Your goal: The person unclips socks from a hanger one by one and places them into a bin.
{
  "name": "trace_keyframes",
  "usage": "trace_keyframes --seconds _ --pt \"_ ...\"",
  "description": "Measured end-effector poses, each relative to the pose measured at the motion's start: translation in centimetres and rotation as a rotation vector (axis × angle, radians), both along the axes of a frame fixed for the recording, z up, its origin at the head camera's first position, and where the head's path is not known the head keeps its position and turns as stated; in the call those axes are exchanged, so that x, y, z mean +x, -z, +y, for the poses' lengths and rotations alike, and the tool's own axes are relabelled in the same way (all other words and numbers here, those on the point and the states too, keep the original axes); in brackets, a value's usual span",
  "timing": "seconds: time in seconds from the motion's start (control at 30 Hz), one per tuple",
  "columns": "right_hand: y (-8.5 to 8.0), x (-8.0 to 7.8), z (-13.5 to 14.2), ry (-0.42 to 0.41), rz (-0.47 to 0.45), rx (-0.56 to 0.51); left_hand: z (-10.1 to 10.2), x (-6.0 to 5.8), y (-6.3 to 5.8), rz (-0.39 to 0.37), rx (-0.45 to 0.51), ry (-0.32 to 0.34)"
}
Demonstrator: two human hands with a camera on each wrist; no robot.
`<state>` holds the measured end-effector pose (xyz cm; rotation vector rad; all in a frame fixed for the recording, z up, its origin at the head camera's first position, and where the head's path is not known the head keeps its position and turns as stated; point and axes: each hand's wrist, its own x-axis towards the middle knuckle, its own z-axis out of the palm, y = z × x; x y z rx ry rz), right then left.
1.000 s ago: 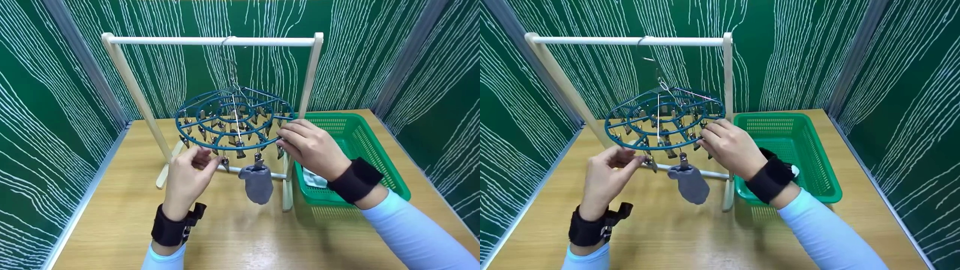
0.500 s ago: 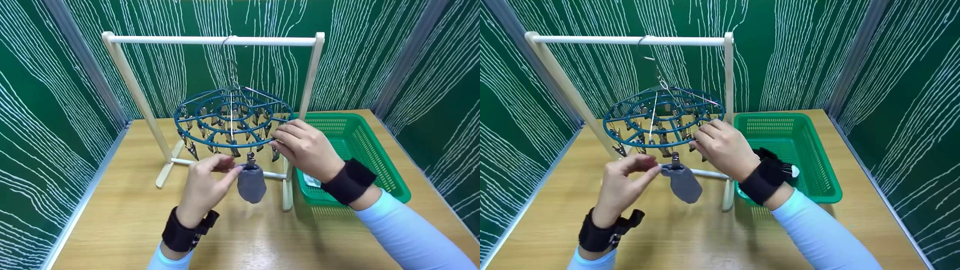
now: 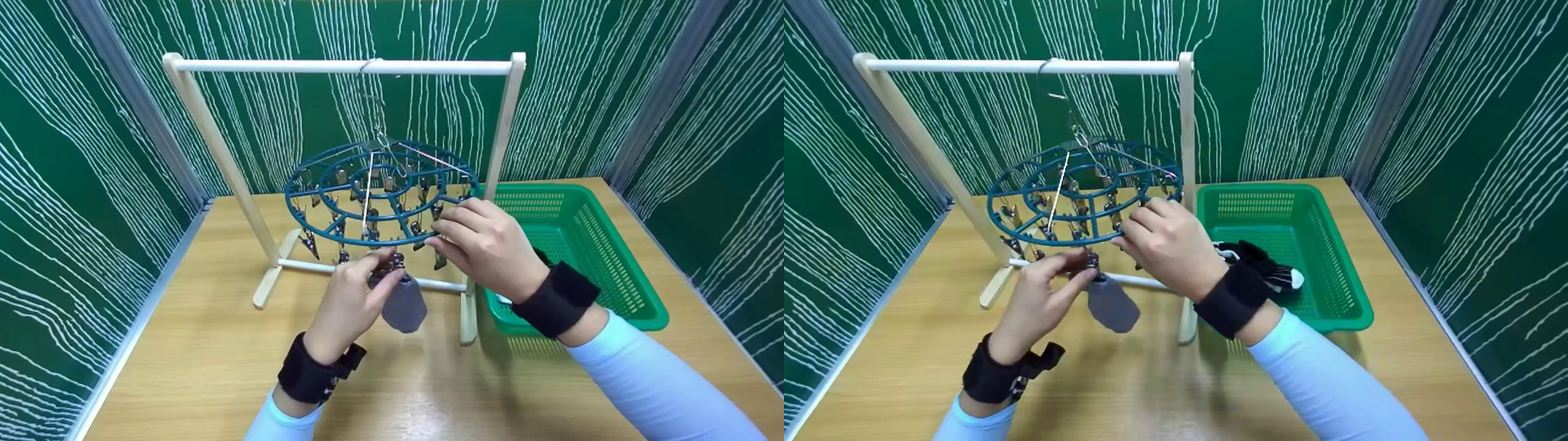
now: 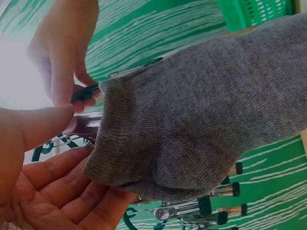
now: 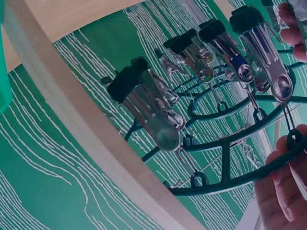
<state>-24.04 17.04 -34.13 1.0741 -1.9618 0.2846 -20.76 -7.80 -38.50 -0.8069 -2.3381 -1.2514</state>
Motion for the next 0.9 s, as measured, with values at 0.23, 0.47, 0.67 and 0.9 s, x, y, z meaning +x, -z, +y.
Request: trace_keyframes --seconds 0.23,0.47,0.67,0.9 --pt "0.4 0.1 -0.4 0.002 -0.010 -0.010 -0.1 -0.1 -0.1 -0.062 0.037 -0.008" --pt "0.8 0.7 -0.3 0.007 0.006 -0.053 -0.2 -0.1 -0.3 -0.101 0.013 -0.035" --pt "1.3 1.8 -0.2 0.014 0.022 -0.166 -0.2 0.0 -0.3 -0.069 0.006 -0.031" --pt "2.6 3.0 -0.1 0.058 0.003 -0.216 -0.1 0.2 -0.5 -0.073 0.007 -0.033"
